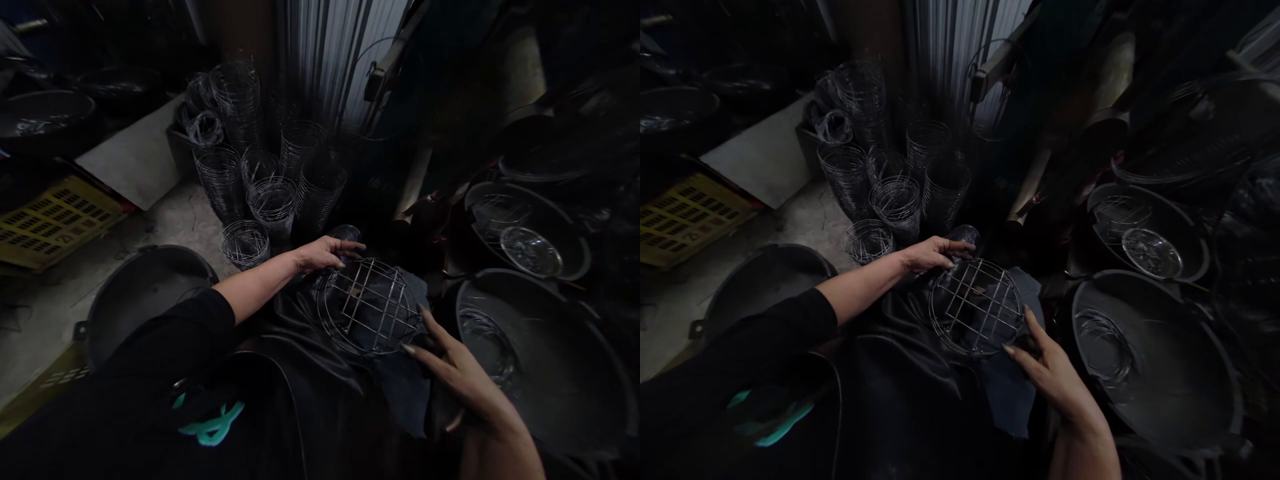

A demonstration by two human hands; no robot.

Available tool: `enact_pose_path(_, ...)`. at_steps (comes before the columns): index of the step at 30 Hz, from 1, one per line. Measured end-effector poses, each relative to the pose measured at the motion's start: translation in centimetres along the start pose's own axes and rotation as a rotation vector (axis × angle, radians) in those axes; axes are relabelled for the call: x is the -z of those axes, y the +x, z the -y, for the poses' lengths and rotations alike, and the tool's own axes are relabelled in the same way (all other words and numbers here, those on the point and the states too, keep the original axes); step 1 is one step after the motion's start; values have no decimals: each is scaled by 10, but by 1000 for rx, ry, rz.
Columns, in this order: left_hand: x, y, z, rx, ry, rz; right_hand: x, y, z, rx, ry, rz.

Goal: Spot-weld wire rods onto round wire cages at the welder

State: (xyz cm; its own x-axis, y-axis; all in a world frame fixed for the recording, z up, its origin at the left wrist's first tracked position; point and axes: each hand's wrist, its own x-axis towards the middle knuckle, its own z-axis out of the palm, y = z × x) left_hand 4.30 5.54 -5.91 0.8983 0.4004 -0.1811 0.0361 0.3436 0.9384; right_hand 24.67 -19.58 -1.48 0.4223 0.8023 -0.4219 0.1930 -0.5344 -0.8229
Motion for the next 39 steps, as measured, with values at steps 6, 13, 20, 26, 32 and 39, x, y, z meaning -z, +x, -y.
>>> enact_pose_path(6, 9, -16, -20, -37, 358, 347, -7, -2, -4, -34, -141, 98)
enact_pose_path(13, -1, -30, -13, -78, 739, 306, -12, 3, -27, 66, -370, 79)
enact_pose_path(20, -2, -35, -6, -115, 712, 221, -13, 6, -28, 30, -382, 43)
enact_pose_path(26, 26, -44, -42, -238, 361, -606, 6, -20, -4, -59, 175, -186)
enact_pose_path(32, -60, -81, -81, -741, 757, -228, -28, -34, 52, 97, 670, 17)
enact_pose_path(39, -104, -84, -47, -737, 1085, 370, -55, -33, 62, -5, 769, -235)
